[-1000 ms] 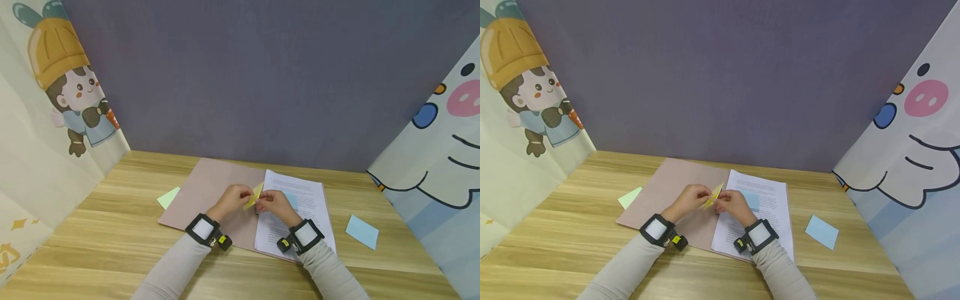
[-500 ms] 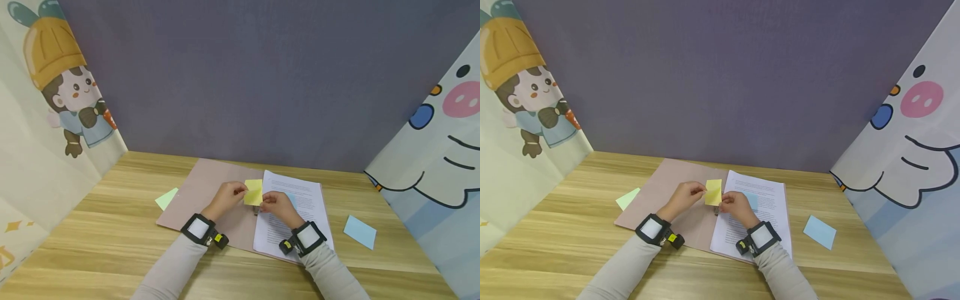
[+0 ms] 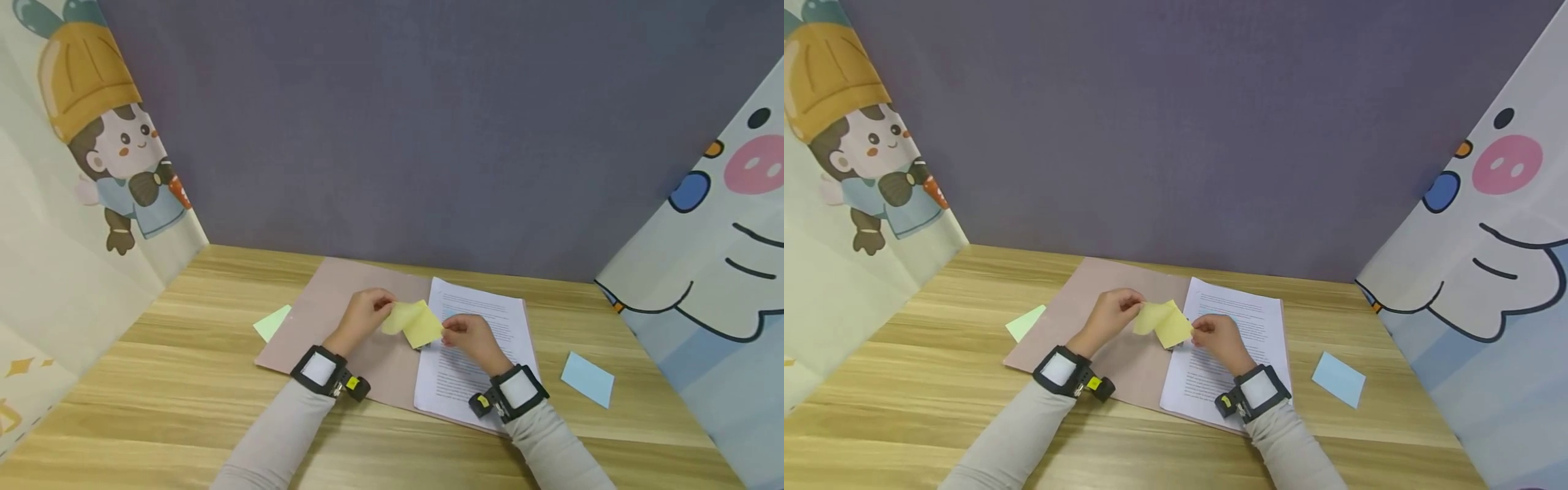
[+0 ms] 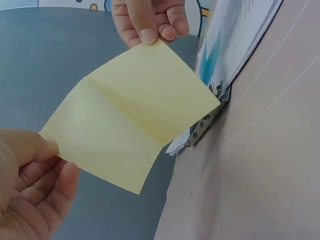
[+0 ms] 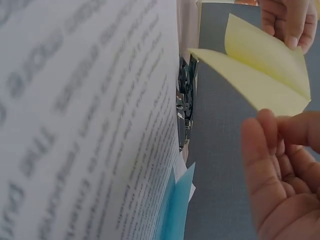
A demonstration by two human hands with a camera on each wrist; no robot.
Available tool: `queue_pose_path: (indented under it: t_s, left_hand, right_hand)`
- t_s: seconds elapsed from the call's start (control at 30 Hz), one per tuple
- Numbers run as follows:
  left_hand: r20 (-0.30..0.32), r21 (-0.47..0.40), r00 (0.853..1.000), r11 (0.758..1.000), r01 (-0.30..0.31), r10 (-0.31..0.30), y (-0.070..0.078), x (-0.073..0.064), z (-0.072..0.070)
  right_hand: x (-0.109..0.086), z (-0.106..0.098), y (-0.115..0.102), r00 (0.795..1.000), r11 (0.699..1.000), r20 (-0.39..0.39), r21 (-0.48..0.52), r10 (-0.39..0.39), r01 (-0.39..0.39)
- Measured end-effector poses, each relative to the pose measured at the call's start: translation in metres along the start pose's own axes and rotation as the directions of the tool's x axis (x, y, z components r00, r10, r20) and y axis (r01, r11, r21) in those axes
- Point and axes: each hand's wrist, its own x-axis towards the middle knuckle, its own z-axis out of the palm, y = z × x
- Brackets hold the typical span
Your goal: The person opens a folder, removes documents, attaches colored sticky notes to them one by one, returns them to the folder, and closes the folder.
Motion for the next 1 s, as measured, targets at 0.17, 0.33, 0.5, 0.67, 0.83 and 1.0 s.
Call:
queue_pose_path:
  t_s: [0.17, 0.33, 0.5, 0.67, 0.83, 1.0]
  left_hand:
    - [-0.009, -0.001, 1.000, 1.000, 0.013, -0.013, 0.002, 0.000, 0.000]
    - [-0.014, 0.008, 1.000, 1.000, 0.016, -0.016, 0.001, -0.001, 0.000]
    - [-0.012, 0.002, 1.000, 1.000, 0.027, -0.027, 0.001, -0.001, 0.000]
    - [-0.013, -0.002, 0.999, 0.999, 0.035, -0.035, 0.001, -0.002, 0.000]
    - [-0.017, -0.003, 0.999, 0.999, 0.034, -0.034, 0.002, -0.002, 0.000]
    - [-0.021, 0.000, 1.000, 1.000, 0.022, -0.022, 0.002, -0.001, -0.001]
  right_hand:
    - [-0.002, -0.005, 0.002, 0.999, 1.000, -0.028, -0.010, 0.023, -0.023]
    - [-0.003, -0.007, 0.003, 0.999, 0.999, -0.041, -0.023, 0.027, -0.028]
    - [-0.006, -0.011, 0.005, 0.999, 0.999, -0.049, -0.040, 0.022, -0.024]
    - [-0.008, -0.015, 0.007, 0.999, 0.997, -0.039, -0.067, 0.029, -0.031]
    - [-0.009, -0.019, 0.009, 0.999, 0.996, -0.035, -0.084, 0.033, -0.036]
    - [-0.008, -0.024, 0.014, 0.997, 0.995, -0.035, -0.068, 0.064, -0.067]
